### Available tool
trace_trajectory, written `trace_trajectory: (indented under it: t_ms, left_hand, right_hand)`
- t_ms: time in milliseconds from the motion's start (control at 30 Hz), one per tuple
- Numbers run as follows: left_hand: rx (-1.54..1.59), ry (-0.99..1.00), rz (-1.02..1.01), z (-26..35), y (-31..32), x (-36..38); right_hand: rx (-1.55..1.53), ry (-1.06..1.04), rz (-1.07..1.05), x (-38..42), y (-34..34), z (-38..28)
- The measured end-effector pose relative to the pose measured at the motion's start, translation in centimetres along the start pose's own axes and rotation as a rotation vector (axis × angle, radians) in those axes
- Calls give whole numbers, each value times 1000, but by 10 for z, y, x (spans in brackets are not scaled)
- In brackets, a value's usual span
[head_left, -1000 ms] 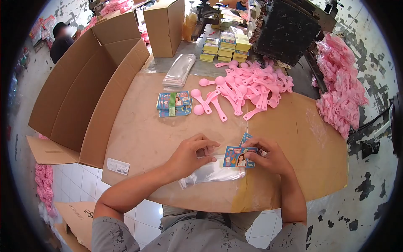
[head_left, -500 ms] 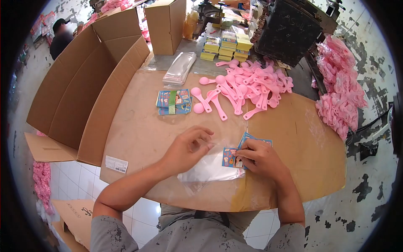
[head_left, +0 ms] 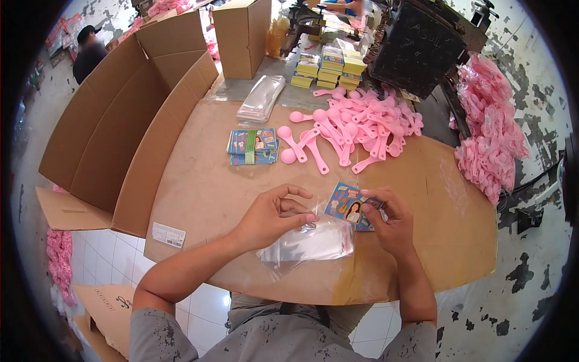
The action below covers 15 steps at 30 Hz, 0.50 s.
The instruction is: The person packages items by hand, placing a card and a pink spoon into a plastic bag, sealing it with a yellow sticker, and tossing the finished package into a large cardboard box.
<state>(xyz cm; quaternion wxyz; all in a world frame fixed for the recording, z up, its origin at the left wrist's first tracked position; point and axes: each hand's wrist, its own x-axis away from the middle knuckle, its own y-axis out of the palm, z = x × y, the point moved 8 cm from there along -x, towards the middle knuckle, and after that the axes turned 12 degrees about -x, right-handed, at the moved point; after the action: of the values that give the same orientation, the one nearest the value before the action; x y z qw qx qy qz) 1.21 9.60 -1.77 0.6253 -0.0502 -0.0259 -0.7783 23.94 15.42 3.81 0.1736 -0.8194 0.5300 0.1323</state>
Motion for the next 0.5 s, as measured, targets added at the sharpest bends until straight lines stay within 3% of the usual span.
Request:
trace_trajectory:
  t_ms: [100,200,267,400,500]
  left_hand:
    - [12,14,12,1,3,1]
    - [-112,70,-29,7,13,6]
    - [-288,102,-86,17,21,12]
    - [-321,84,-124,18,26,14]
    - [-190,34,-109,13,21,15]
  right_hand:
    - [209,-102,-274,-2,16,-19]
    - [186,43,-345,1,31,-12]
    - [-10,161,-183,6,31,1]
    - [-272,271,50,6,33,6]
    - [-188,235,-113,12,43,14]
